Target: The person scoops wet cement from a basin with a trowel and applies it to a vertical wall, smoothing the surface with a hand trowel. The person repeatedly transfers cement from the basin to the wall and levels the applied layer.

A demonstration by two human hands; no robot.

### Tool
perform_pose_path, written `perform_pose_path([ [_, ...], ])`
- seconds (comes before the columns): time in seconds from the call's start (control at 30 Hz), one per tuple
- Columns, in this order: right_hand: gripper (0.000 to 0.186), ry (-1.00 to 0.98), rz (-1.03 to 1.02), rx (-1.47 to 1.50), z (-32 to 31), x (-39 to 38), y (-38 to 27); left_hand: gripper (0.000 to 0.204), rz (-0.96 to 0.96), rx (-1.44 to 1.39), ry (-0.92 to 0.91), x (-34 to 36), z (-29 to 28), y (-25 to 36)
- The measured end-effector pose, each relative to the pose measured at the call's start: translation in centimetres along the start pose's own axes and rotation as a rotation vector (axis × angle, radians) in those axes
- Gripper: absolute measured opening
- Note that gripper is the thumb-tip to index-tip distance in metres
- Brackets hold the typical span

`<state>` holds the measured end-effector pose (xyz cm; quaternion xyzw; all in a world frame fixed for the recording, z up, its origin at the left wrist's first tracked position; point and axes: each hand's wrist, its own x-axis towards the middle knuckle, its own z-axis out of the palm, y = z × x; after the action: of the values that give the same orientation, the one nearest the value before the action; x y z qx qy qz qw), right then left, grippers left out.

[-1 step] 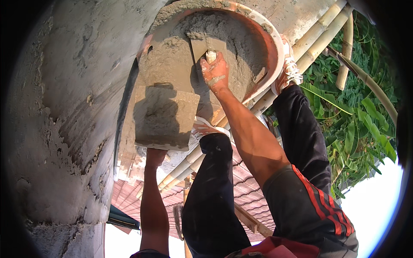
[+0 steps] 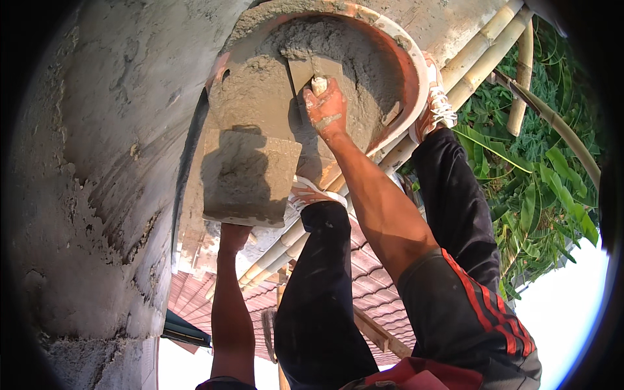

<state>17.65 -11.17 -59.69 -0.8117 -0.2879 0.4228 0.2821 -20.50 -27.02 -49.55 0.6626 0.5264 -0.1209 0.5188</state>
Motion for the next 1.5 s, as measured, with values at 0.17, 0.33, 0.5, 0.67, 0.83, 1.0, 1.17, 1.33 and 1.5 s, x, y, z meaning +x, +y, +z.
perform_pose_path([
  [0.17,0.04,-0.113,-0.137,0.09,-2.1,1.0,-1.4,0.034,0.081,0.248,0.002,2.3,0.4,-1.0],
  [0.33,0.046,-0.07,-0.291,-0.173,-6.7,-4.5,-0.9,0.037,0.1,0.15,0.003,8.7,-0.5,1.6],
  [0.5,0.061,-0.242,-0.333,-0.532,-11.6,-13.3,-3.4,0.037,0.214,0.09,0.076,14.8,-0.9,3.8],
  [0.67,0.048,0.007,0.116,-0.182,-12.4,-14.6,2.8,0.034,0.169,0.151,0.059,15.5,-0.7,0.7],
  [0.83,0.043,-0.118,0.274,-0.02,-9.1,-9.1,6.7,0.042,0.094,0.114,0.047,12.9,-2.0,1.4],
  [1.0,0.04,-0.174,0.04,-0.082,-5.2,1.4,2.8,0.038,-0.009,0.0,0.027,9.0,-2.6,2.1],
  [1.17,0.038,-0.16,-0.171,-0.066,-7.6,-0.8,-0.7,0.039,0.018,-0.035,0.051,7.0,-1.9,1.9],
  [1.33,0.061,-0.181,-0.375,-0.398,-14.9,-11.1,-8.5,0.039,0.077,0.183,-0.039,7.4,-1.9,7.5],
  [1.5,0.074,-0.102,-0.479,-0.492,-24.9,-14.4,-15.7,0.037,0.182,-0.089,0.108,6.7,-4.3,17.4],
])
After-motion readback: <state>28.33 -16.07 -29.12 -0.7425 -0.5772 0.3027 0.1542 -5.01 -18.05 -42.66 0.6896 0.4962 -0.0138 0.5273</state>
